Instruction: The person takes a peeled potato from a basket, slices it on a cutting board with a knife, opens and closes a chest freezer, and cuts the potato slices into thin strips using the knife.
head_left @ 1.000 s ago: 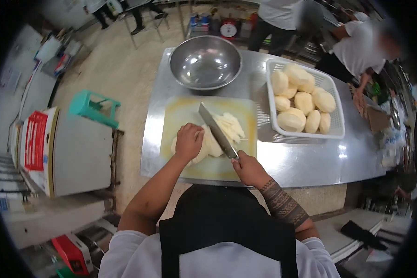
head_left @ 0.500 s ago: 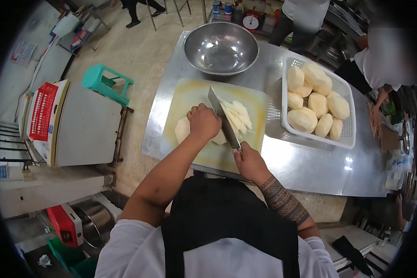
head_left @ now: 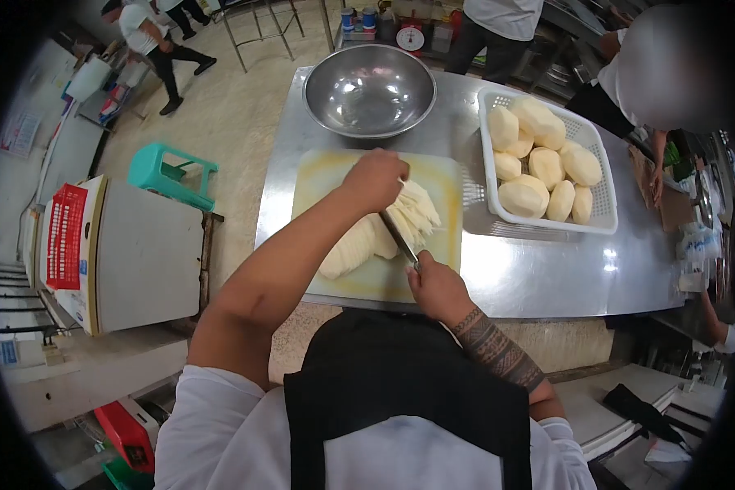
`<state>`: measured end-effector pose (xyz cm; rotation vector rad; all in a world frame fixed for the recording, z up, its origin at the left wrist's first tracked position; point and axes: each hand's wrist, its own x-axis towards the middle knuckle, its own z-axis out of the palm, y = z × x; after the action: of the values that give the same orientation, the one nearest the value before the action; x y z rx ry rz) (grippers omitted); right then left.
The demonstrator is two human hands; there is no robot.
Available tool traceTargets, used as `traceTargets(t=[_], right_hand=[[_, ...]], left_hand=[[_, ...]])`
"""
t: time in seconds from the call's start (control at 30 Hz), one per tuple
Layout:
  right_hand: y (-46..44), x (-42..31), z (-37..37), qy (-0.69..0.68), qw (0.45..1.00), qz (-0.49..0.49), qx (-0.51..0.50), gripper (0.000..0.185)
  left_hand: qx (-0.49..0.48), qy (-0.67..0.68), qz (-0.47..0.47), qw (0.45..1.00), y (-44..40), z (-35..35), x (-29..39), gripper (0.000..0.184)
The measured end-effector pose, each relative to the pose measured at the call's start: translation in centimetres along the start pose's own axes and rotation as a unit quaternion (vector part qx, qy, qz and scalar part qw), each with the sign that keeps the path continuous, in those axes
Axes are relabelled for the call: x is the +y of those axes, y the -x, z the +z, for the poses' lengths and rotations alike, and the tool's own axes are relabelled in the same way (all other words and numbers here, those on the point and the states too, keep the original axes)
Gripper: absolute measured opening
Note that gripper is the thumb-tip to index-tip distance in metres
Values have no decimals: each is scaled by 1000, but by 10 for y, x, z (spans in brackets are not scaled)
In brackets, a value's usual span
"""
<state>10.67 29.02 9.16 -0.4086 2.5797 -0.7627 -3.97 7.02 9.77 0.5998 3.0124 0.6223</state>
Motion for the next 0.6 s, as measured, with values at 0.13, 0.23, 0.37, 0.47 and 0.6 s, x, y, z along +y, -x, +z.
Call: traceTargets(t=[0.13, 0.23, 0.37, 0.47, 0.6], right_hand=[[0, -4, 2, 16, 1000, 5, 10, 29], [-1, -2, 7, 19, 1000, 3, 10, 29], [0, -5, 6, 19, 1000, 11, 13, 29], [0, -4, 7, 20, 1000, 6, 19, 30], [0, -4, 4, 6, 1000, 9, 12, 30]], left_hand=[[-140, -86, 94, 982, -28, 28, 0, 16], [-178, -129, 113, 969, -36, 35, 6, 12], [-218, -152, 163, 950, -33, 37, 17, 13], [-293, -50, 134, 945, -30, 36, 31, 17], [-96, 101, 88, 986, -10, 21, 26, 18]])
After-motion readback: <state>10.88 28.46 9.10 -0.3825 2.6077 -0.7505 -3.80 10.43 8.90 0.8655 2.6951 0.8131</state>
